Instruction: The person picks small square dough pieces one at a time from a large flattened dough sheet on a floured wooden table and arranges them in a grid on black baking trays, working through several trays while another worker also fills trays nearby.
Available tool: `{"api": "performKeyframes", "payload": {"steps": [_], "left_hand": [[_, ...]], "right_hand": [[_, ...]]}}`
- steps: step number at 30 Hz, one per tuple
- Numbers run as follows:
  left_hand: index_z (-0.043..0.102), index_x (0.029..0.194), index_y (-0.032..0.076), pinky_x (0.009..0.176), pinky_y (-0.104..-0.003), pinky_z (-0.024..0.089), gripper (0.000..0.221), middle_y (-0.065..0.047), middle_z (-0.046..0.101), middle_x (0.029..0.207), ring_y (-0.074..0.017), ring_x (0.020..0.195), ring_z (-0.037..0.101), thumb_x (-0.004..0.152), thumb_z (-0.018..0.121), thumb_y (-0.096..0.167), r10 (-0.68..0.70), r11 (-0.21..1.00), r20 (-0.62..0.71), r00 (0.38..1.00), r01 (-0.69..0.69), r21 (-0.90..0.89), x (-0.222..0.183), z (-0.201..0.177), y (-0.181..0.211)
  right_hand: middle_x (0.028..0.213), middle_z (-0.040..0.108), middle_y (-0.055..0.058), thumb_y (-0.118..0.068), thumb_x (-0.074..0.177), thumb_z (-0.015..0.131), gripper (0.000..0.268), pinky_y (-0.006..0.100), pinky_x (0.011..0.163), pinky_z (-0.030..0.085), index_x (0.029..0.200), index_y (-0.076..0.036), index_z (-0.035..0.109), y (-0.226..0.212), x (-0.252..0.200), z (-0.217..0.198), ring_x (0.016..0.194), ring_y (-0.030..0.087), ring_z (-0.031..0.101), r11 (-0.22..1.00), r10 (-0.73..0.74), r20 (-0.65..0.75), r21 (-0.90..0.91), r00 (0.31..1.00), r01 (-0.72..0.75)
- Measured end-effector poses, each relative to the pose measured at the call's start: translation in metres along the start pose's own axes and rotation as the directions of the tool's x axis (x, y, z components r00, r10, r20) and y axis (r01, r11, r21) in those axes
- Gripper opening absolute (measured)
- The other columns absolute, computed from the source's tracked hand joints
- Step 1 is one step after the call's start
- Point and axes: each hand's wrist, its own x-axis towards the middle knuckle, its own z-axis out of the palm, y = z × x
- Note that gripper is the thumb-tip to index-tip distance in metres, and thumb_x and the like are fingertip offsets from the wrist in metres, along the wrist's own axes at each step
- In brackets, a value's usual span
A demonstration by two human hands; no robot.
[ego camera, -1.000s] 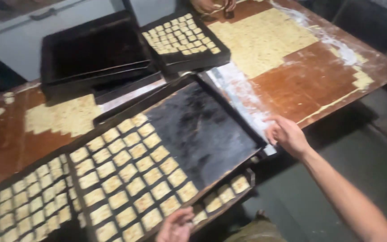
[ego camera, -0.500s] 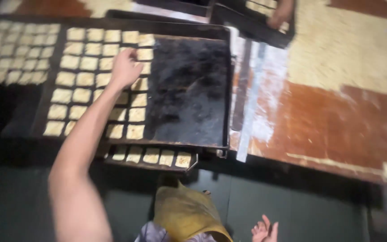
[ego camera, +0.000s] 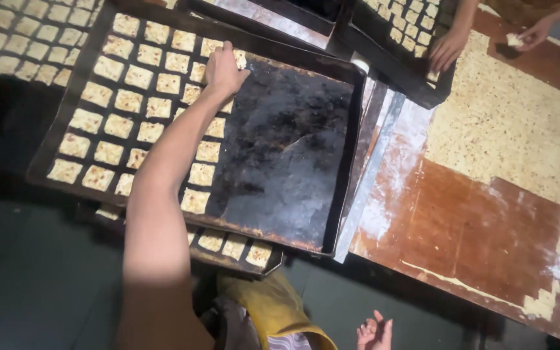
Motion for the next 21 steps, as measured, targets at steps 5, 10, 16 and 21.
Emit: {"api": "performKeyframes", "payload": {"steps": [5,10,16,21], "left_hand": [[0.049,0.130,0.000,0.095,-0.048,0.052,0.067,-0.026,0.059,0.124,-0.0412,0.118,0.059,0.081,0.088,0.023,-0.041,0.998,-0.025,0.999,0.042,0.043,0.017,0.012,-0.003],[0.050,0.130,0.001,0.096,-0.049,0.051,0.063,-0.024,0.059,0.125,-0.0411,0.119,0.059,0.081,0.087,0.019,-0.040,0.999,0.002,0.999,0.040,-0.012,0.016,0.002,-0.003],[0.056,0.124,-0.001,0.093,-0.051,0.051,0.060,-0.025,0.063,0.118,-0.0430,0.113,0.062,0.079,0.090,0.019,0.020,0.997,-0.051,0.999,-0.023,-0.069,0.010,0.001,-0.008],[0.062,0.113,-0.003,0.087,-0.052,0.052,0.053,-0.027,0.067,0.107,-0.0464,0.101,0.064,0.077,0.093,0.020,0.241,0.966,-0.150,0.959,-0.252,-0.060,0.002,0.005,-0.009]], "right_hand": [[0.071,0.052,-0.001,-0.059,0.109,0.044,0.049,0.030,0.055,0.041,0.119,-0.014,0.063,-0.003,-0.006,0.054,0.059,0.013,0.047,0.999,0.033,-0.014,-0.039,0.999,-0.034],[0.072,0.050,-0.002,-0.056,0.108,0.045,0.049,0.030,0.057,0.041,0.121,-0.012,0.063,-0.004,-0.018,0.096,0.061,0.013,0.046,0.997,0.079,0.005,-0.023,0.997,-0.078],[0.075,0.051,0.000,-0.048,0.109,0.046,0.046,0.029,0.058,0.038,0.123,-0.007,0.060,-0.009,-0.035,0.127,0.063,0.013,0.046,0.998,0.071,0.011,0.004,0.997,-0.071],[0.075,0.053,0.002,-0.043,0.108,0.045,0.044,0.029,0.056,0.038,0.124,-0.004,0.059,-0.018,-0.046,0.134,0.062,0.013,0.046,0.997,0.043,-0.022,0.070,0.999,-0.041]]}}
